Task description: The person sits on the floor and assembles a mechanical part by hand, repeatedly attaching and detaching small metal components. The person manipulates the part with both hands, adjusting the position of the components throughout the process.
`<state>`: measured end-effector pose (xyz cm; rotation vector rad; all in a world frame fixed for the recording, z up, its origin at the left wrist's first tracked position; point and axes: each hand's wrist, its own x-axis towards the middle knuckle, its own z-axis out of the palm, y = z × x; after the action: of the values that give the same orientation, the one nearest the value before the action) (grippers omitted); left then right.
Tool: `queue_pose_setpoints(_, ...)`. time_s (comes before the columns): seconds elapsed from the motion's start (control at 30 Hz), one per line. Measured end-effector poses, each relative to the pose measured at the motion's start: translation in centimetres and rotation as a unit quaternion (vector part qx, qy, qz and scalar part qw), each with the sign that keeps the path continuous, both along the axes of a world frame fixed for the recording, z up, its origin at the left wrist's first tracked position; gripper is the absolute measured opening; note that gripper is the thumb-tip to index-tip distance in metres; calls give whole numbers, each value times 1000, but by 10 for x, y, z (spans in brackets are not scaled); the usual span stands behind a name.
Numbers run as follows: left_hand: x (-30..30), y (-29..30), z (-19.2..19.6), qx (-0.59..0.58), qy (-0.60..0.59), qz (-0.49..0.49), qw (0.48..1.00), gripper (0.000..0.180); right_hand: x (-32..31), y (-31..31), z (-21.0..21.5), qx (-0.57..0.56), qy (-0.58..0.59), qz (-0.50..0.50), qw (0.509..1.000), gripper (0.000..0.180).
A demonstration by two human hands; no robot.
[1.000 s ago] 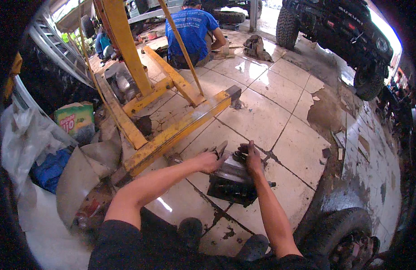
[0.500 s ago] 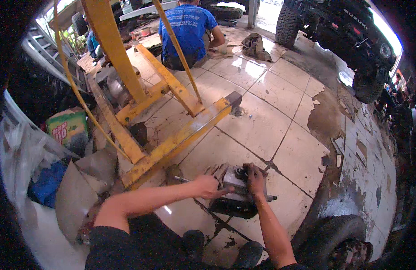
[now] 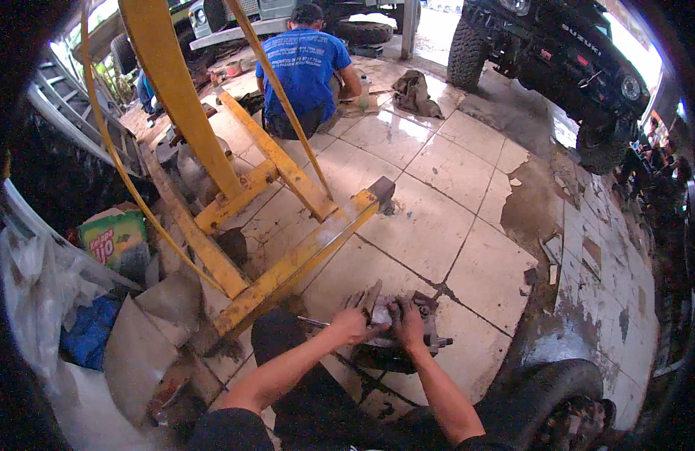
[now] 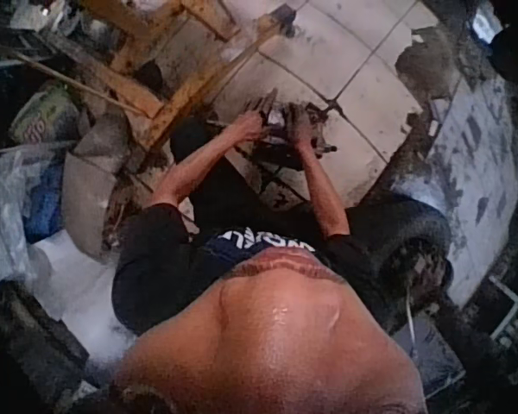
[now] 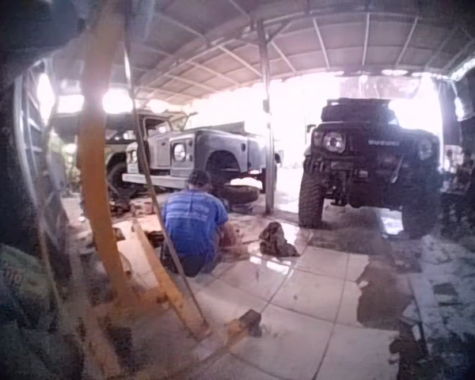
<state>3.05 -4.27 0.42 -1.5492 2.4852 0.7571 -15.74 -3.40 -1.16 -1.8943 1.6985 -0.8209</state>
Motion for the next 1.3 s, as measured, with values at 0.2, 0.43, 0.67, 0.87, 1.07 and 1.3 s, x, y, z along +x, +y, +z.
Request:
queue_pose_setpoints(0.2,13,14,-3,9,72,-22,997,86,1,6,3,20,98,-4,995,43)
queue_pose_setpoints(0.43,7,17,6,-76,2,-102,992,102,-2,7,1,54,100,12,993,47)
queue_pose_setpoints(0.67,-9,-1,29,-13,-87,-89,992,114,0,8,12,28,102,9,994,42)
queue_pose_setpoints(0.87,7,16,28,-63,21,-29,997,120,2,5,13,17,103,13,994,42)
queue_pose_setpoints(1.07,1,24,12,-129,26,-60,989,122,0,9,8,21,84,-8,996,42)
queue_pose_setpoints(1.3,0,7,42,-5,-65,-48,997,116,4,8,8,9,80,-13,997,39)
